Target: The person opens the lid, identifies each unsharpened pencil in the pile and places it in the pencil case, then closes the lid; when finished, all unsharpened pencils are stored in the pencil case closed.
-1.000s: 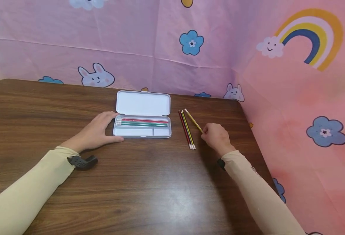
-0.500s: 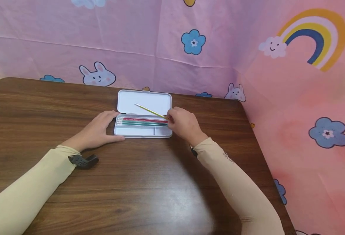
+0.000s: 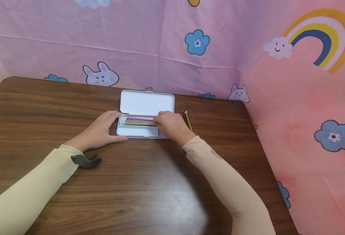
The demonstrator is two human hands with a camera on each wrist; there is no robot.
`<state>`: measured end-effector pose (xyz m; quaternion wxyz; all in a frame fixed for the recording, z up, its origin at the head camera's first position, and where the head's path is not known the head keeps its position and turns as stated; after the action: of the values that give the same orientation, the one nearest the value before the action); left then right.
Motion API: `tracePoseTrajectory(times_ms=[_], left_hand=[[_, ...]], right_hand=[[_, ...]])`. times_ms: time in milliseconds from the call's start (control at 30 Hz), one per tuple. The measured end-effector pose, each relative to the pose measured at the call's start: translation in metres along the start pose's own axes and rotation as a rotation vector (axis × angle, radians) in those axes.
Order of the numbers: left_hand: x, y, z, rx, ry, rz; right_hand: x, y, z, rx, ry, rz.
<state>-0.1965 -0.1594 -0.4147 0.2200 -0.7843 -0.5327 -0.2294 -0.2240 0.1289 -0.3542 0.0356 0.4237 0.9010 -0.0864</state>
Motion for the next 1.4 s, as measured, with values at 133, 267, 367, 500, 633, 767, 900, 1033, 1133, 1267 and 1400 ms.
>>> tracePoseTrajectory(times_ms=[133,267,367,500,633,767,900,1033,1133,1267,1400], left_hand=[[0.000,-0.001,0.000,0.000,0.005,0.002],[-0.002,-0.002,0.001,0.006,-0.001,0.006],[-0.002,-0.002,0.001,0.001,-0.006,0.009],[-0.001,-0.002,0.001,-0.007,-0.008,0.006],[0.001,-0.002,0.001,-0.006,-0.006,0.009],[0.001,-0.003,0.000,-0.007,-0.012,0.023],[0.001,-0.006,-0.001,-0.017,-0.019,0.035],[0.003,-0.007,-0.006,-0.041,-0.022,0.044],[0.003,-0.008,-0.011,-0.071,-0.018,0.038],[0.001,-0.011,-0.021,-0.095,0.014,-0.002],[0.000,-0.014,-0.027,-0.032,0.139,-0.122]], right_hand=[[0.000,0.001,-0.001,-0.012,-0.006,0.006],[0.002,0.002,0.000,-0.025,-0.016,0.013],[0.003,0.003,0.002,-0.031,-0.022,0.018],[0.009,0.009,0.001,0.003,-0.088,0.048],[0.024,0.019,-0.004,0.075,-0.327,0.199],[0.043,0.032,-0.010,0.159,-0.566,0.420],[0.057,0.046,-0.012,0.190,-0.722,0.562],[0.066,0.054,-0.012,0.192,-0.766,0.609],[0.068,0.057,-0.012,0.197,-0.781,0.616],[0.064,0.054,-0.012,0.171,-0.842,0.620],[0.059,0.048,-0.008,0.092,-0.900,0.658]])
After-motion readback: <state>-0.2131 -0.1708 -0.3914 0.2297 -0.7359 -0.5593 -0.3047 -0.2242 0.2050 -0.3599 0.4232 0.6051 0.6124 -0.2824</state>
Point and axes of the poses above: each hand's wrist, its own y-axis away from the middle knuckle, its own z-axis out of the palm, x = y × z, the point moved 1 cm from there along -y, towards the middle knuckle, and after that the axes turned 8 degrees about x, right-handed, at the moved point
